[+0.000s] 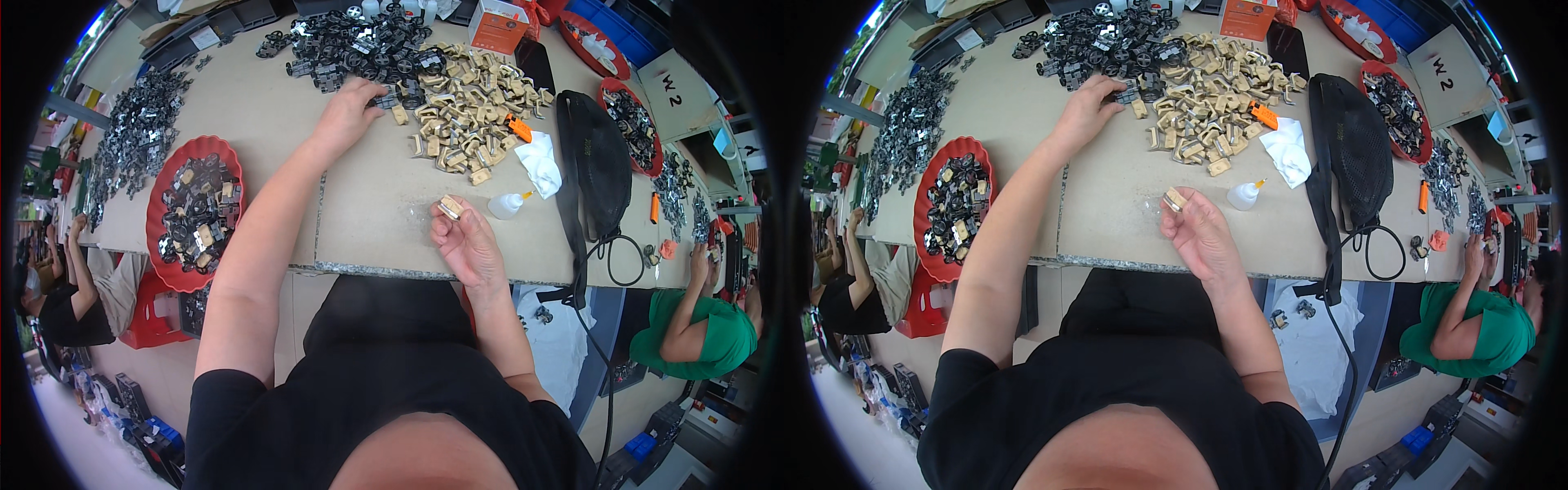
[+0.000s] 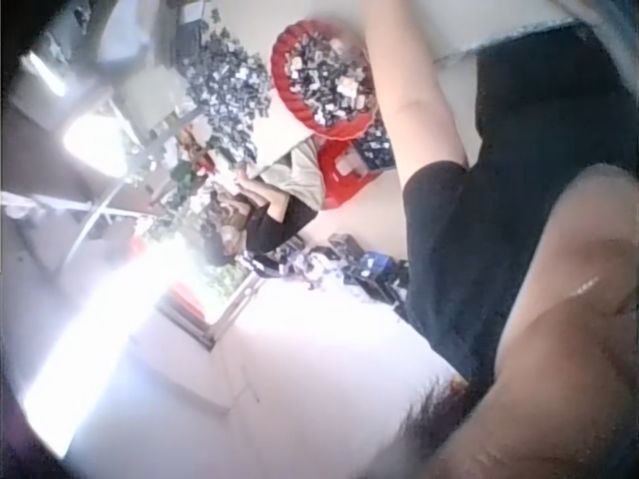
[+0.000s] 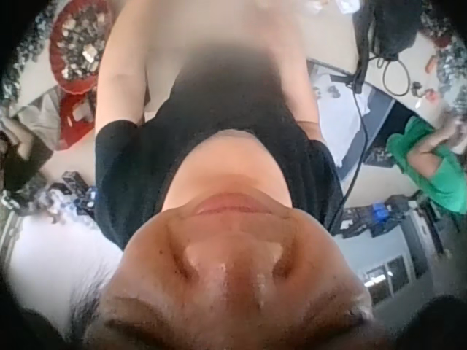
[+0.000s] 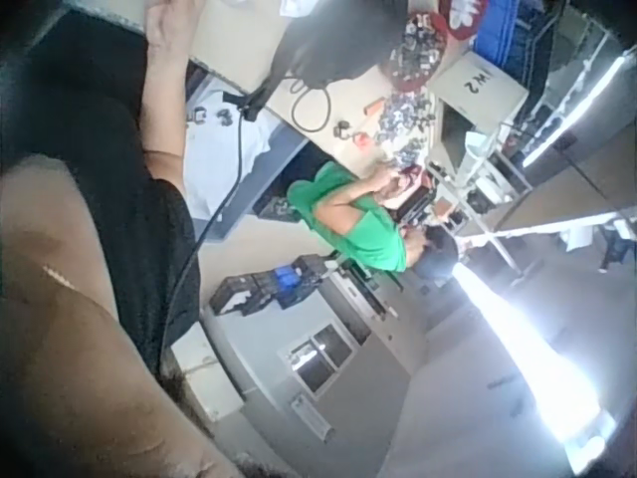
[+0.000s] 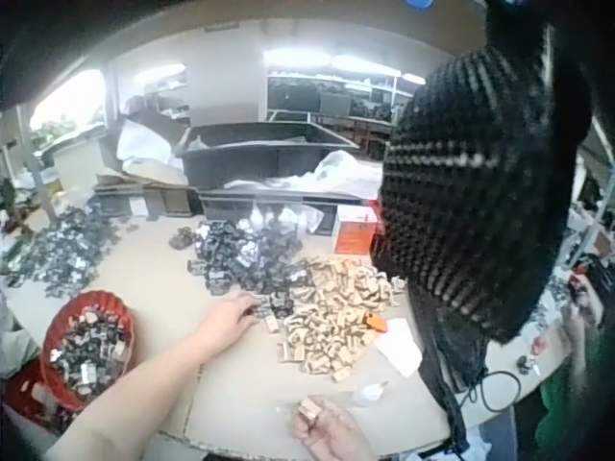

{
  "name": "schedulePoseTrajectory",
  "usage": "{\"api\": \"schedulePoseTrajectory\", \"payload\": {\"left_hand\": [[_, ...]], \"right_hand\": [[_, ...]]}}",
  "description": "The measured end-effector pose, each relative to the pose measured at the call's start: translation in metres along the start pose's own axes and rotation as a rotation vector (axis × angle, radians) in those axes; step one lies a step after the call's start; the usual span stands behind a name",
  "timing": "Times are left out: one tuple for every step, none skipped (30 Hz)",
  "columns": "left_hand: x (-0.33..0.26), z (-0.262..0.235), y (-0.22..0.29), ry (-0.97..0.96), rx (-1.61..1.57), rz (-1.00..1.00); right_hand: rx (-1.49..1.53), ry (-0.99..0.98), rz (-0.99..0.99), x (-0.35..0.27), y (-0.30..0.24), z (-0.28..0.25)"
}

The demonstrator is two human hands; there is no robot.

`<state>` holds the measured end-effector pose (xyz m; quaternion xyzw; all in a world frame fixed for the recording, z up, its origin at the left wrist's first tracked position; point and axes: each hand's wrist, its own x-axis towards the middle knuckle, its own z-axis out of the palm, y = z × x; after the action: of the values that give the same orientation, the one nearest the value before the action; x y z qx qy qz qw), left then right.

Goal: Gluing and assembling small plastic and electronic components at a workshop table.

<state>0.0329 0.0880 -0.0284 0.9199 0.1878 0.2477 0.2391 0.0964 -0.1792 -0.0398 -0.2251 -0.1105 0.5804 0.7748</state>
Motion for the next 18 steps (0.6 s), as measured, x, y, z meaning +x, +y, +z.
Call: {"api": "schedulePoseTrajectory", "payload": {"left_hand": [[-0.002, -0.004, -0.001, -0.031, 0.026, 0.014], [-0.004, -0.01, -0.003, -0.06, 0.053, 0.026], [-0.005, -0.016, -0.002, -0.092, 0.078, 0.044], [-0.011, -0.025, -0.001, -0.095, 0.07, 0.073], [-0.02, -0.035, 0.001, -0.097, 0.062, 0.101], [-0.03, -0.042, 0.004, -0.098, 0.055, 0.125], [-0.041, -0.046, 0.008, -0.091, 0.062, 0.095], [-0.052, -0.049, 0.012, -0.084, 0.068, 0.065], [-0.061, -0.052, 0.014, -0.076, 0.077, 0.035], [-0.07, -0.054, 0.014, -0.043, 0.103, 0.064], [-0.079, -0.053, 0.013, -0.011, 0.128, 0.094], [-0.085, -0.053, 0.014, 0.022, 0.149, 0.13], [-0.09, -0.054, 0.016, 0.034, 0.151, 0.146], [-0.094, -0.055, 0.02, 0.046, 0.152, 0.163], [-0.099, -0.056, 0.024, 0.057, 0.15, 0.18], [-0.104, -0.057, 0.031, 0.031, 0.09, 0.179], [-0.108, -0.056, 0.04, 0.005, 0.029, 0.179], [-0.113, -0.054, 0.049, -0.021, -0.031, 0.176]], "right_hand": [[-0.018, -0.006, -0.003, -0.001, 0.0, 0.0], [-0.036, -0.013, -0.004, -0.002, 0.0, 0.001], [-0.054, -0.017, -0.011, -0.003, 0.0, 0.001], [-0.063, -0.024, -0.015, -0.004, 0.0, 0.0], [-0.071, -0.031, -0.018, -0.003, 0.0, -0.001], [-0.08, -0.038, -0.017, -0.003, 0.002, -0.001], [-0.091, -0.038, -0.019, -0.002, 0.002, -0.001], [-0.102, -0.038, -0.021, -0.001, 0.002, 0.0], [-0.114, -0.042, -0.023, 0.001, 0.002, 0.002], [-0.116, -0.046, -0.022, 0.003, 0.002, 0.002], [-0.12, -0.051, -0.021, 0.005, 0.003, 0.003], [-0.127, -0.053, -0.027, 0.008, 0.002, 0.004], [-0.134, -0.033, -0.036, 0.01, 0.002, 0.007], [-0.142, -0.012, -0.046, 0.012, 0.002, 0.011], [-0.152, 0.012, -0.056, 0.014, 0.002, 0.016], [-0.176, 0.02, -0.059, 0.016, 0.002, 0.02], [-0.2, 0.028, -0.062, 0.019, 0.002, 0.025], [-0.225, 0.036, -0.063, 0.021, 0.004, 0.027]]}}
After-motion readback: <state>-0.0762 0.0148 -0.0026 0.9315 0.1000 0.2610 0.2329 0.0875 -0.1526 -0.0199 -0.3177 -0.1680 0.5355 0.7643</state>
